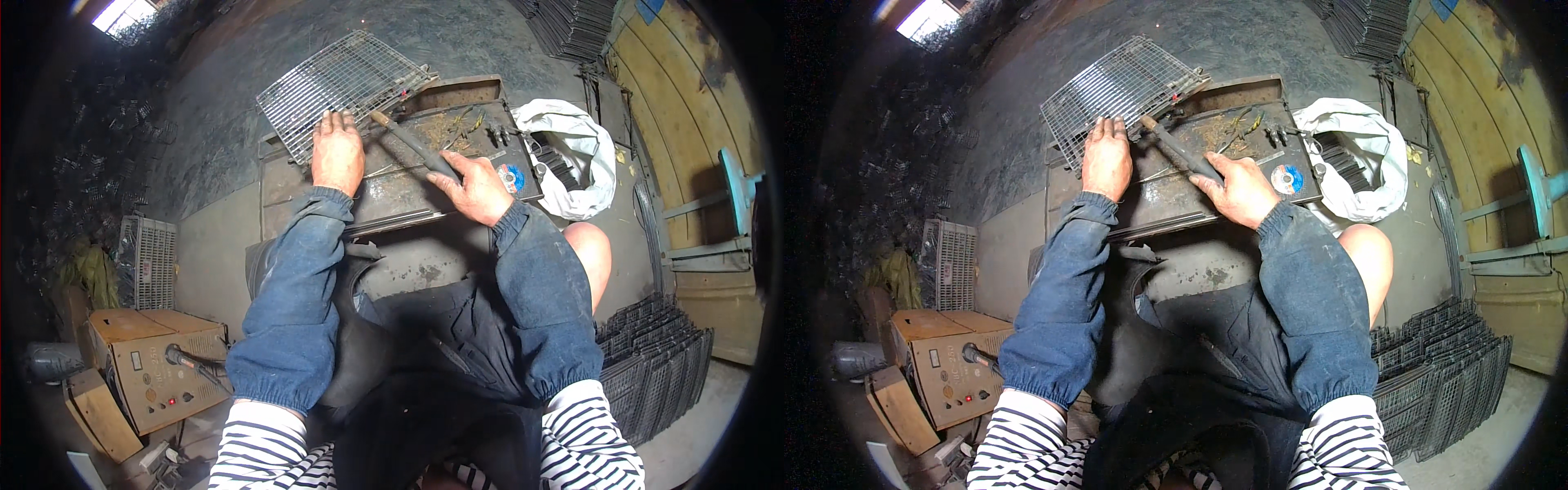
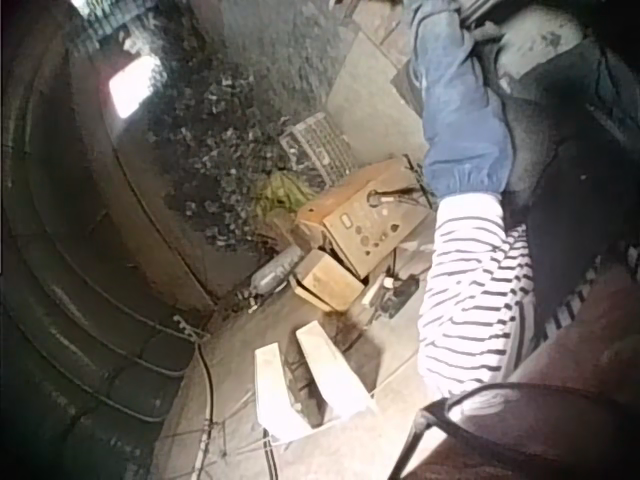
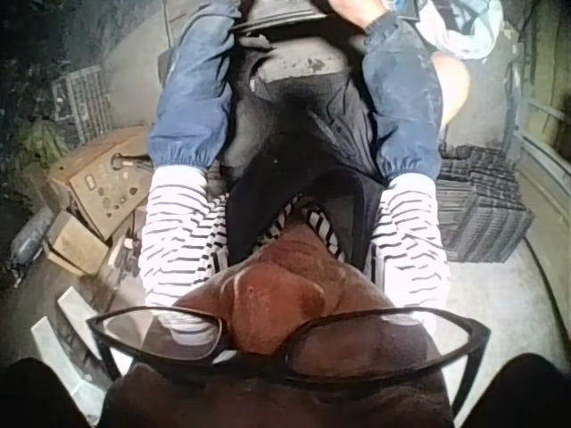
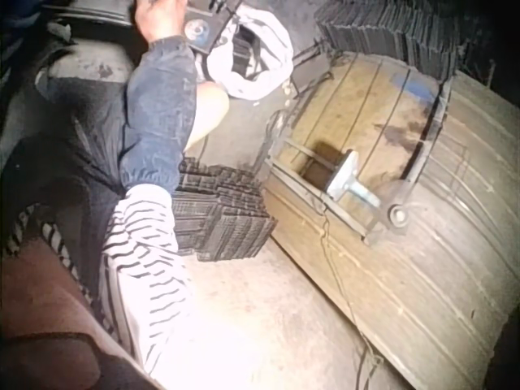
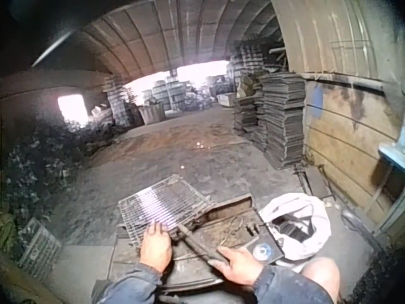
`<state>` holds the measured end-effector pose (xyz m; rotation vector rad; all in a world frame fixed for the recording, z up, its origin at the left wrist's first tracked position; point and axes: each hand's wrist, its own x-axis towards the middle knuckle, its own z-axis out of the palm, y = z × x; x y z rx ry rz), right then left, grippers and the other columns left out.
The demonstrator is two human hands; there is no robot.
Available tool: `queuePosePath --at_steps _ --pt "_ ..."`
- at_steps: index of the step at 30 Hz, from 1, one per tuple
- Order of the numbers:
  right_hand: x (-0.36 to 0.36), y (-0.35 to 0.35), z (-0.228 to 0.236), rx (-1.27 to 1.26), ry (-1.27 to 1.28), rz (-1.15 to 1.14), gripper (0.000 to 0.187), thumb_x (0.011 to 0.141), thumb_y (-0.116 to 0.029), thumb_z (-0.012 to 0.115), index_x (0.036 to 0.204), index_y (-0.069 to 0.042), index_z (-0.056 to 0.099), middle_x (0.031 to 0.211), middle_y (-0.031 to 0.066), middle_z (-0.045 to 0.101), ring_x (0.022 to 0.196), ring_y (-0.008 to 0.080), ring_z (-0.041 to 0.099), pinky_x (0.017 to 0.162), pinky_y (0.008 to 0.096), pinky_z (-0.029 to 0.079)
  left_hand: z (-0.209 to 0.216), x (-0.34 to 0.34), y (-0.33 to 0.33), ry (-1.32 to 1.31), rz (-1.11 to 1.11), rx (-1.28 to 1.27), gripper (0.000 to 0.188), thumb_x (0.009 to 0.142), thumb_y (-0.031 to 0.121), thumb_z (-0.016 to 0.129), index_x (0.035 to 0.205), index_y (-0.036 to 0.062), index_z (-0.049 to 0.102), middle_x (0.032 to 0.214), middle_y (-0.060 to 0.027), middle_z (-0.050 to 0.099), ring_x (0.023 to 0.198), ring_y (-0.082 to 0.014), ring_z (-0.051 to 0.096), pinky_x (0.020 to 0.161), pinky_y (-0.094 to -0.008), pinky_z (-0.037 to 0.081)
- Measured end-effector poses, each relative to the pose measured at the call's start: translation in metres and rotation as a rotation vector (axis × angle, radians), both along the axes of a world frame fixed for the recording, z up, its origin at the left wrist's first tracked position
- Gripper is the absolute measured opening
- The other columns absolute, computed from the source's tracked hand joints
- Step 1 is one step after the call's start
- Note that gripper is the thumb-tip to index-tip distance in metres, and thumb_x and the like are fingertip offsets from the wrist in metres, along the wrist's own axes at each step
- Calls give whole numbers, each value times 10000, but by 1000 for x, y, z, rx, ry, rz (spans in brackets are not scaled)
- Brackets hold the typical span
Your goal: Welding metal grid components onto a larger frame structure.
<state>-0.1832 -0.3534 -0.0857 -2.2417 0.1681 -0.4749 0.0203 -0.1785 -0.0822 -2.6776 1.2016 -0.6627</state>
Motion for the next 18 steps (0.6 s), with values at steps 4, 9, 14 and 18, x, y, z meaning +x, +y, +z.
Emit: queuePosePath --at_steps 4,9,14,18 --pt "3 1 2 26 2 35 483 926 -308 703 1221 67 630 925 268 711 866 420 711 773 458 559 15 -10 5 184 -53 -37 462 876 89 542 1314 -56 573 1281 -215 609 1230 -359 551 1047 -472 433" --pt "1 1 0 37 -38 8 403 925 -299 706 1165 21 654 886 267 698 834 434 698 731 468 548 5 -5 1 124 -50 49 432 864 102 562 1269 -45 600 1298 -224 590 1223 -368 547 1053 -481 425" --pt "4 1 -4 18 -73 14 390 911 -271 721 1155 25 652 848 270 685 802 451 687 692 469 543 3 -7 -1 18 -41 -50 286 800 70 578 967 -90 746 1408 -305 539 1370 -409 482 1120 -433 420" --pt "5 4 -5 36 -104 14 417 909 -267 723 1178 40 643 863 274 687 812 447 690 696 471 544 8 -5 2 47 -49 -127 397 834 58 567 1186 -100 656 1363 -291 577 1330 -412 516 1100 -444 438"
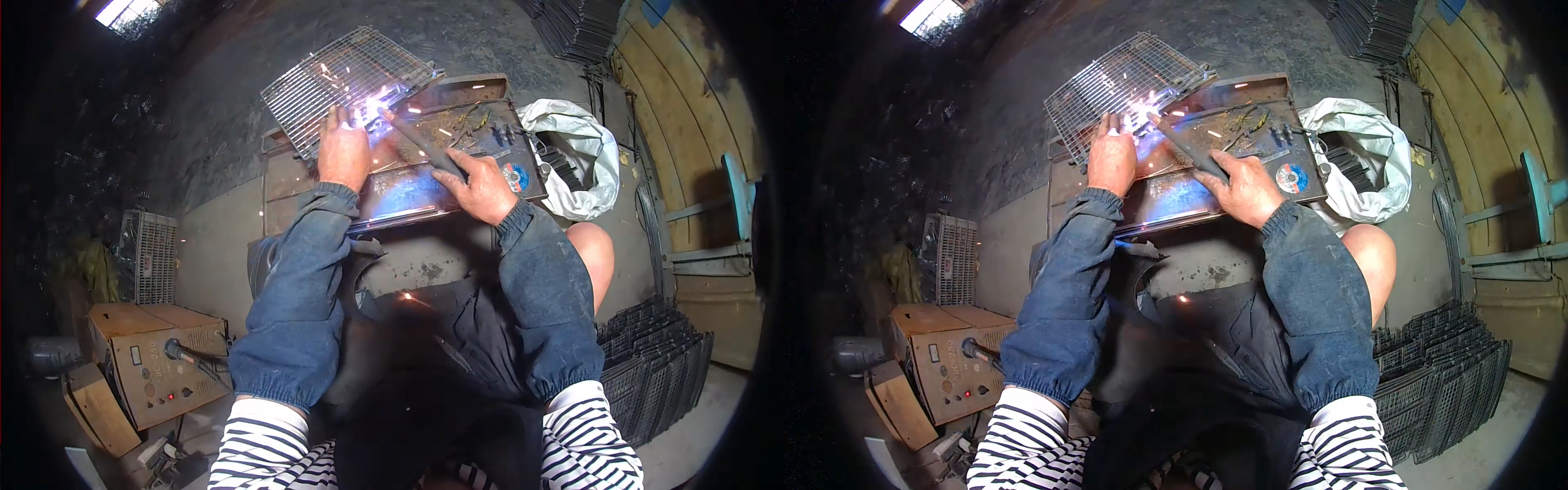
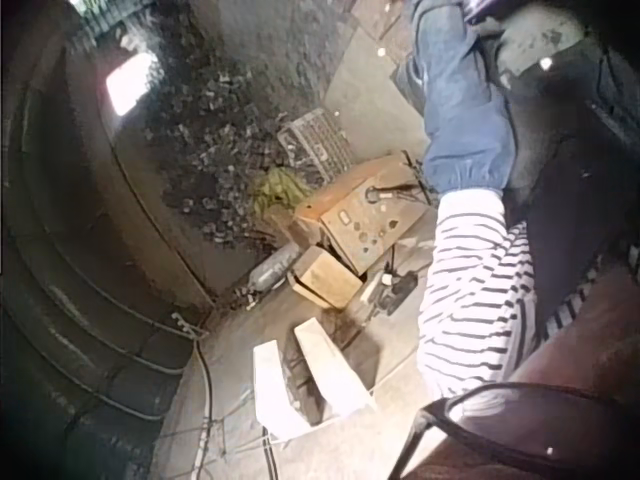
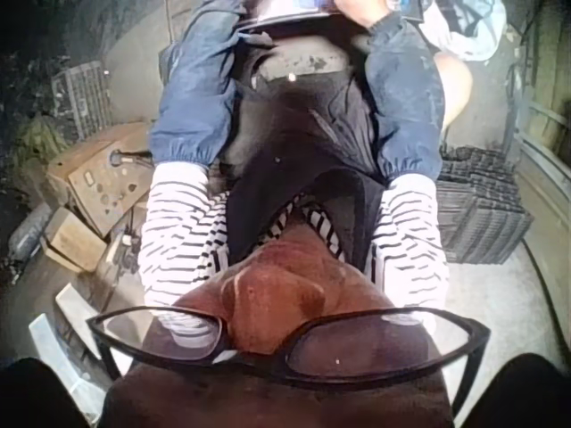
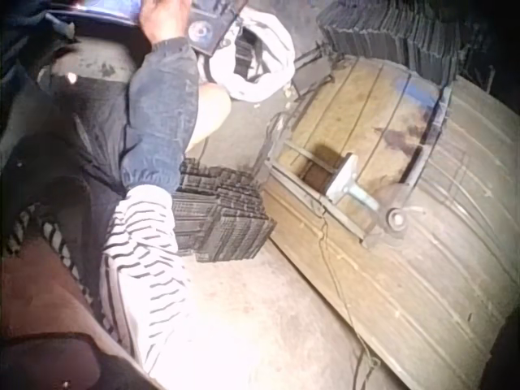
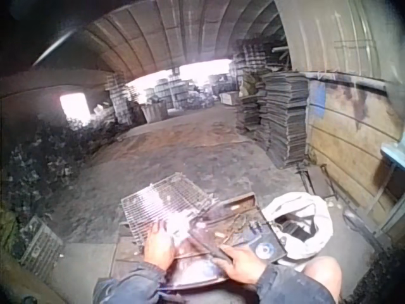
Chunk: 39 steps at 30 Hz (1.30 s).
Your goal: Welding metal grid components onto a larger frame structure.
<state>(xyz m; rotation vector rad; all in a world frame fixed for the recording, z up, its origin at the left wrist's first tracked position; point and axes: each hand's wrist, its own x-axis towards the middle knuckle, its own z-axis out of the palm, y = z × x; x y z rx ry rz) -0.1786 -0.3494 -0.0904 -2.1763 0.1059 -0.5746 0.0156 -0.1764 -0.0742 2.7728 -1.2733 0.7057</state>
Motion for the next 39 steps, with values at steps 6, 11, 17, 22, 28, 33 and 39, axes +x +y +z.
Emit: queuePosePath --at_steps 6,11,17,22,28,33,39 --pt "-13 1 7 -44 41 -3 442 920 -286 715 1212 37 635 905 266 700 853 430 696 760 461 550 29 -8 37 107 44 -85 505 769 105 747 1238 -28 617 1270 -234 629 1222 -403 578 1027 -477 465" --pt "-8 18 16 -3 70 62 465 920 -284 715 1228 53 624 916 276 701 873 416 708 779 440 557 4 -5 55 -17 115 4 430 894 64 500 1295 -34 623 1297 -226 644 1279 -362 570 1029 -481 461" --pt "-1 26 14 -44 143 92 530 927 -322 717 1277 59 604 977 278 698 890 424 701 803 432 553 1 -6 50 -65 106 71 419 874 85 533 1249 -75 630 1246 -234 661 1278 -370 573 1008 -487 462" --pt "1 27 22 56 163 158 459 939 -295 703 1271 12 618 1002 267 697 921 428 690 801 430 549 0 -5 51 -11 120 61 408 849 98 585 1222 -53 650 1278 -233 637 1302 -372 540 1007 -505 458" --pt "4 28 7 12 6 138 322 912 -242 713 1116 0 655 929 261 698 859 443 689 750 464 547 6 -10 50 123 178 187 409 853 118 594 1232 -27 647 1325 -241 597 1319 -391 511 1026 -558 443" --pt "2 30 15 2 84 95 298 920 -255 698 1083 -8 665 837 255 687 815 455 676 715 482 538 0 -7 52 4 93 22 180 761 74 626 807 -39 758 1031 -298 708 1209 -408 614 947 -526 496" --pt "0 25 18 52 113 148 427 917 -267 712 1196 47 633 931 282 687 879 455 682 754 456 543 -5 -1 51 -53 88 8 339 788 72 621 1089 -62 701 1158 -275 682 1257 -391 583 970 -504 489"
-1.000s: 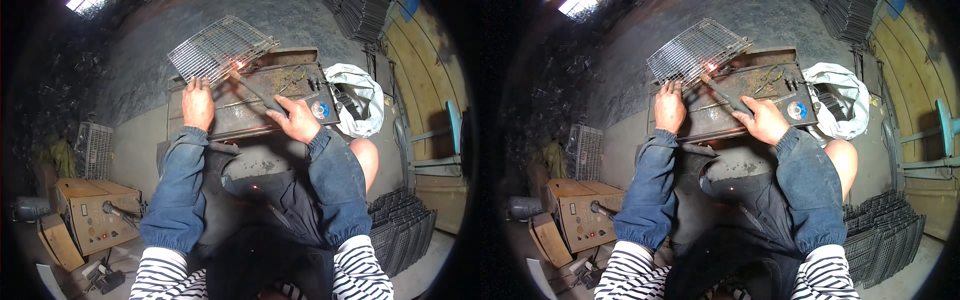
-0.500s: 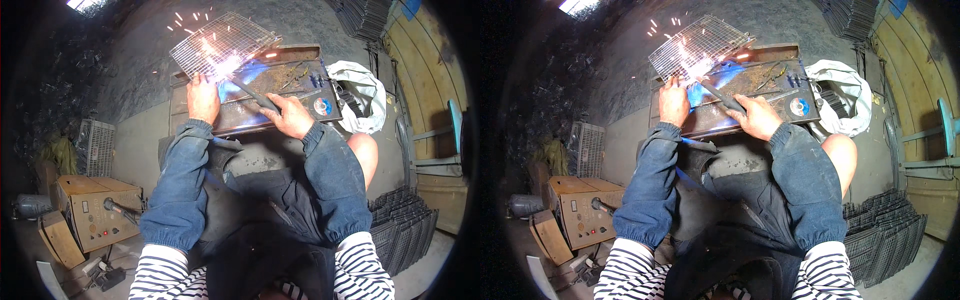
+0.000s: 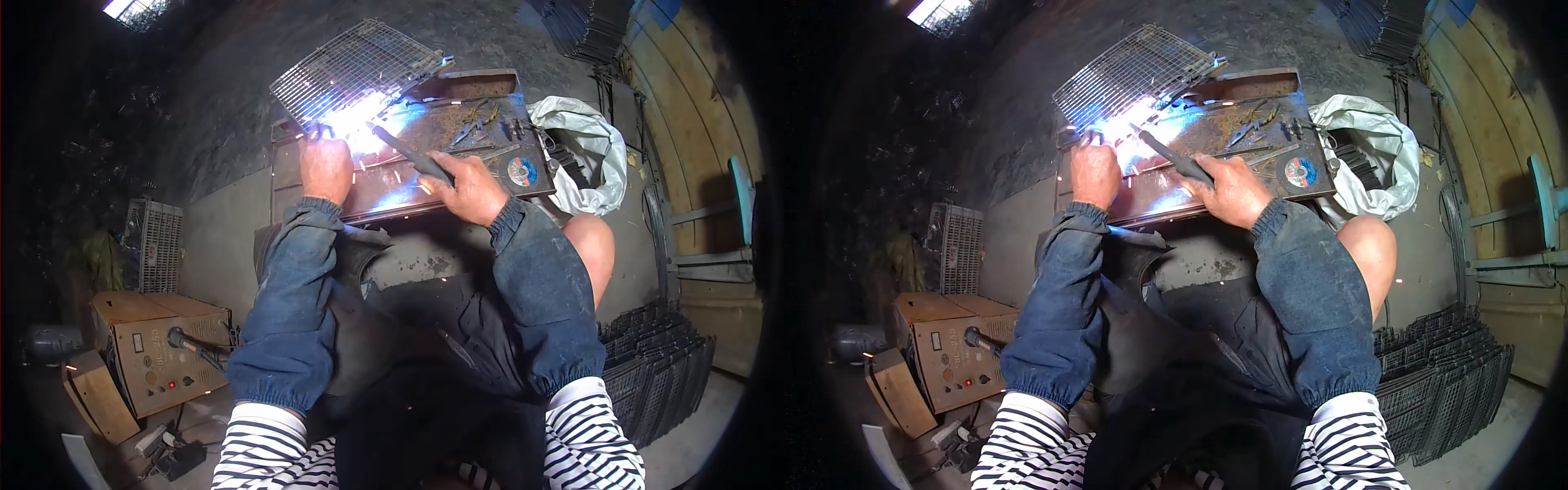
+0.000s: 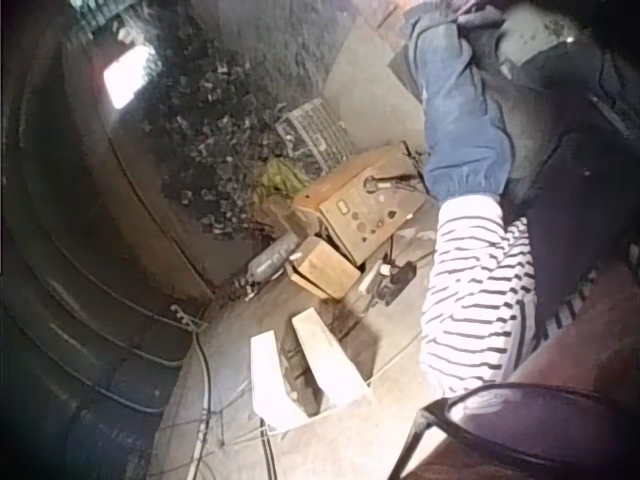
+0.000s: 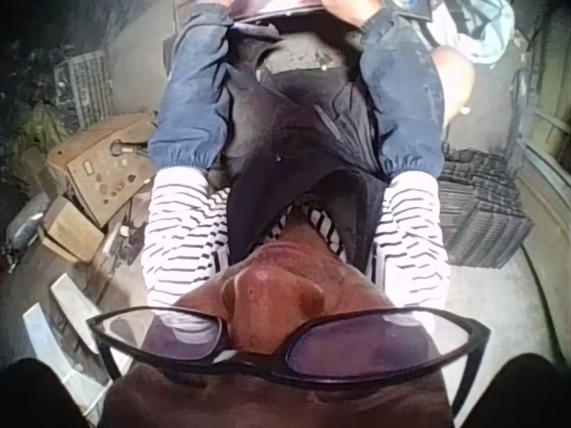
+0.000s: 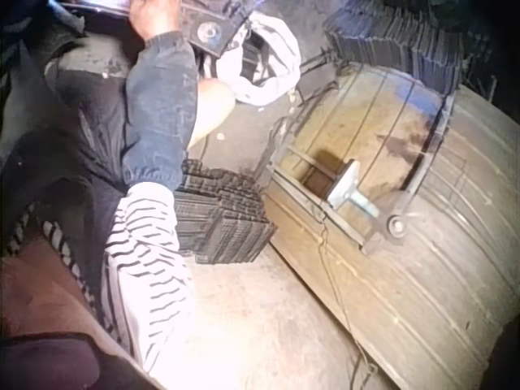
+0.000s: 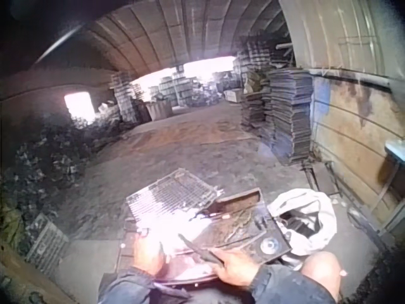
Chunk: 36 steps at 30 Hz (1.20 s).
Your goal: Welding metal grid components onto a larger frame structure.
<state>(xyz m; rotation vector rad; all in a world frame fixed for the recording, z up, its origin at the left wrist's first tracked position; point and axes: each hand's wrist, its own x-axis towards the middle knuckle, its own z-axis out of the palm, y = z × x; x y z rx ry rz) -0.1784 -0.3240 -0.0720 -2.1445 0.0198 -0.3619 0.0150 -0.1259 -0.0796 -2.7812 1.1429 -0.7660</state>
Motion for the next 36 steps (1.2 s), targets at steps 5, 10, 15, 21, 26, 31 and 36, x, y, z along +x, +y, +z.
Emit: queuePosePath --at_steps 5,10,15,21,26,31,36 --pt "-7 -18 -8 -78 -29 -151 431 921 -271 713 1216 35 643 969 258 710 904 421 703 787 437 558 0 -2 1 13 0 -7 402 895 94 546 1256 -64 623 1253 -236 657 1277 -358 570 1025 -469 445" --pt "-9 -30 -7 -96 48 -260 433 920 -287 723 1244 -9 655 942 236 727 877 359 737 774 403 569 3 -4 1 20 29 -8 402 899 80 533 1265 -54 628 1261 -228 659 1286 -354 570 1040 -465 437" --pt "-6 -30 -11 -79 -30 -227 477 914 -315 724 1199 59 643 900 284 702 856 417 716 770 451 570 3 -6 1 29 36 -35 411 887 73 532 1265 -51 635 1270 -224 656 1285 -354 570 1046 -468 433" --pt "1 -30 -14 -52 -78 -195 376 925 -290 714 1170 -9 661 868 242 706 826 400 716 720 446 556 11 -12 0 120 -6 -81 399 859 98 578 1228 -53 590 1247 -239 640 1304 -375 538 1026 -483 439" --pt "0 -28 -7 -39 2 -158 424 927 -244 713 1221 51 634 969 266 706 897 398 721 757 424 559 7 -8 1 99 10 -64 400 854 70 583 1230 -66 597 1249 -249 641 1289 -388 547 1015 -487 446" --pt "3 -31 -19 -82 -100 -189 363 919 -284 717 1126 11 672 873 274 690 831 435 696 704 461 549 8 -9 0 79 23 -26 443 832 71 606 1249 -78 601 1248 -254 647 1279 -384 562 1016 -484 449" --pt "3 -33 -22 -75 -164 -194 407 916 -285 722 1181 17 659 871 272 693 831 427 703 718 449 556 7 -18 -17 99 75 -11 393 808 70 615 1178 -60 639 1275 -257 639 1287 -377 560 1006 -480 463"
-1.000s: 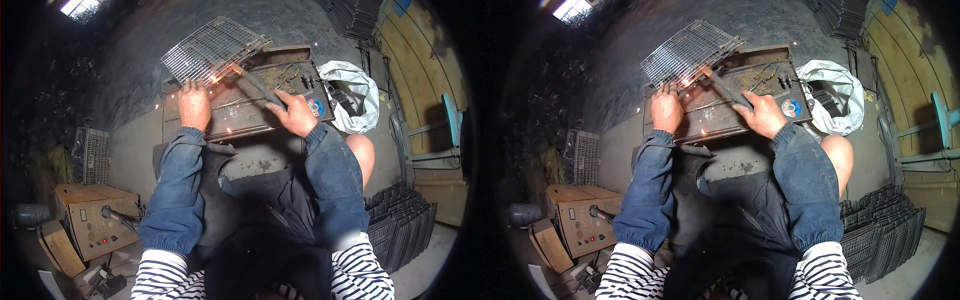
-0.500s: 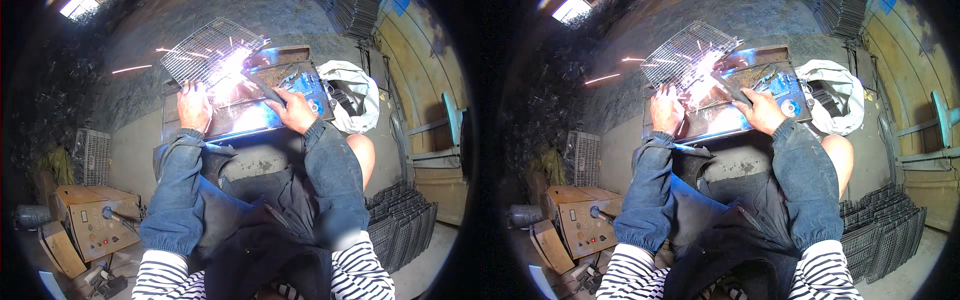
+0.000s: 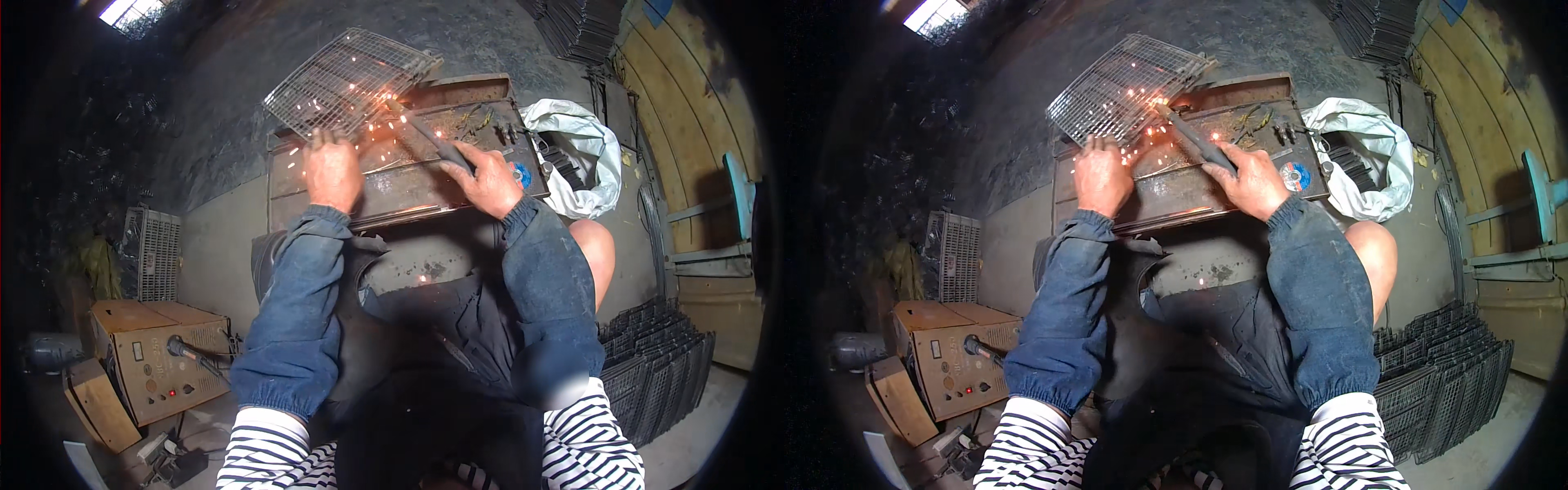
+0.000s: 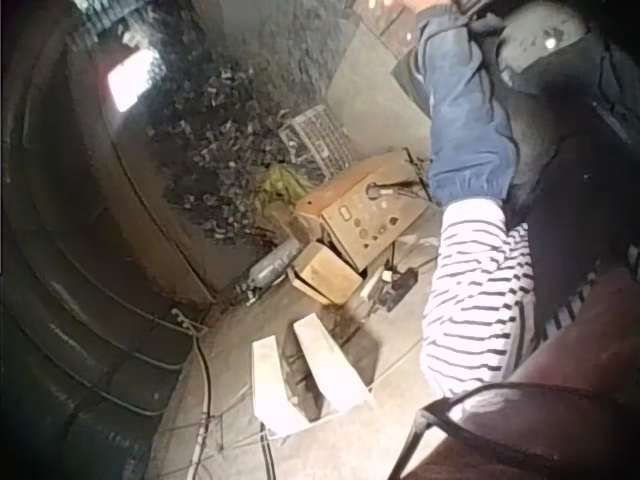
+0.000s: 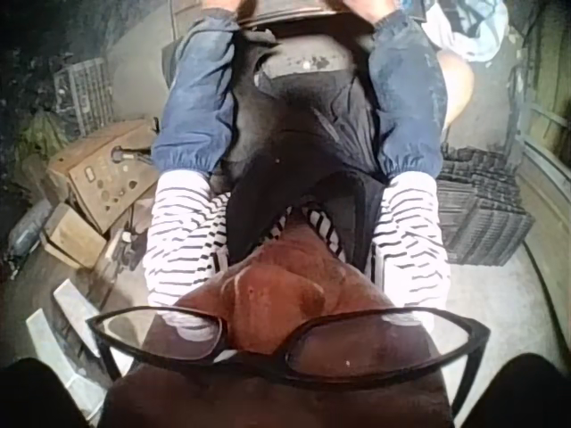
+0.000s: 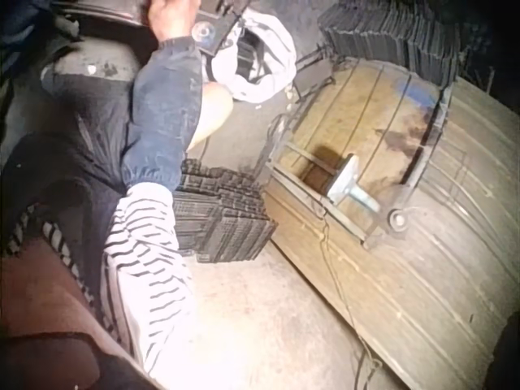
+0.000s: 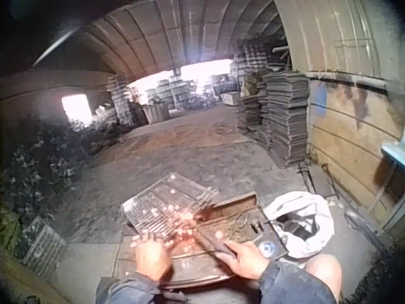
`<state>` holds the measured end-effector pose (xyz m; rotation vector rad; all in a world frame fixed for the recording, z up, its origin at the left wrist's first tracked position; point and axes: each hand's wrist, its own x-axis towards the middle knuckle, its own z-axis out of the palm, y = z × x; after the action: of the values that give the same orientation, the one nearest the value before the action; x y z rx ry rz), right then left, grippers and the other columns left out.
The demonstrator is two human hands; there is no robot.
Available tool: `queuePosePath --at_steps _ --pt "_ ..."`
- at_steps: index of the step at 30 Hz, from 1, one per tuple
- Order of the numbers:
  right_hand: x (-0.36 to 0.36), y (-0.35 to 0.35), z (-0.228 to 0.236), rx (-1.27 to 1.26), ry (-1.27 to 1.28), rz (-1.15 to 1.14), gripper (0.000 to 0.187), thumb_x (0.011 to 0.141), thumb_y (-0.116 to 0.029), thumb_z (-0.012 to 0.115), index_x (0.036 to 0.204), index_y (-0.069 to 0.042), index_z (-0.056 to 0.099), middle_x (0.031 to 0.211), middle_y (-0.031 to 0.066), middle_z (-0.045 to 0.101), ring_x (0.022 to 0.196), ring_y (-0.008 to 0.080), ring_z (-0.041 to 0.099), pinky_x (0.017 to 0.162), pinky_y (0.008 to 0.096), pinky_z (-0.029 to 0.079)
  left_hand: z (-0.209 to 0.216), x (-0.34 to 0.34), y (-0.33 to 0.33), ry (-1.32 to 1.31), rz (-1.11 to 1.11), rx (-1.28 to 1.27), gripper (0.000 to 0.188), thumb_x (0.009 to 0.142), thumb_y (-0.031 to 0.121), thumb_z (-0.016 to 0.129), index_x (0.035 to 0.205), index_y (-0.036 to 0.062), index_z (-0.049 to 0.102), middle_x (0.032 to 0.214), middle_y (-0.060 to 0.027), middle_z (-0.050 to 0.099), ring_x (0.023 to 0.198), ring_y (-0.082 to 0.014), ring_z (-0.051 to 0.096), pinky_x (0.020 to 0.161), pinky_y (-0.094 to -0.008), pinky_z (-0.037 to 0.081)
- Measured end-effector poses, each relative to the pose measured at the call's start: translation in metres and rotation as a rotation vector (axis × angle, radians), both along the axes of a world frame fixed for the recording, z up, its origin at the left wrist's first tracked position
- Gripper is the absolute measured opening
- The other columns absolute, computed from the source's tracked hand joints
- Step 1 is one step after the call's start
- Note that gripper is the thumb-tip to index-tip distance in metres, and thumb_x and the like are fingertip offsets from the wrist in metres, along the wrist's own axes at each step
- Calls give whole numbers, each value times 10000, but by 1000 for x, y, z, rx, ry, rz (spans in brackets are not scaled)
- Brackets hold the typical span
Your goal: Welding metal grid components onto a larger frame structure.
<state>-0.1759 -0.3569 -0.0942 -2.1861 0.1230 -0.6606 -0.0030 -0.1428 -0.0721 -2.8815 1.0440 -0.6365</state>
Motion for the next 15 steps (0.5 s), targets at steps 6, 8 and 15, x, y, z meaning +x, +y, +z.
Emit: queuePosePath --at_steps 6,8,15 --pt "-33 -13 19 18 49 -85 414 916 -262 727 1216 14 649 888 257 710 828 407 717 733 429 561 54 -12 -31 244 -252 18 698 766 241 771 1365 -41 551 1443 -255 519 1404 -343 444 1139 -523 371" --pt "-42 -15 23 -10 80 -107 428 914 -251 732 1225 29 641 900 262 709 845 401 721 745 420 561 25 9 -32 223 -233 96 754 778 207 756 1431 -45 476 1481 -248 482 1443 -345 393 1178 -506 326" --pt "-49 -28 14 -10 181 -138 450 920 -288 716 1233 25 635 961 266 714 880 413 714 794 423 566 13 -5 -65 122 -174 121 635 822 89 586 1435 -37 482 1490 -210 492 1441 -329 410 1177 -538 319"
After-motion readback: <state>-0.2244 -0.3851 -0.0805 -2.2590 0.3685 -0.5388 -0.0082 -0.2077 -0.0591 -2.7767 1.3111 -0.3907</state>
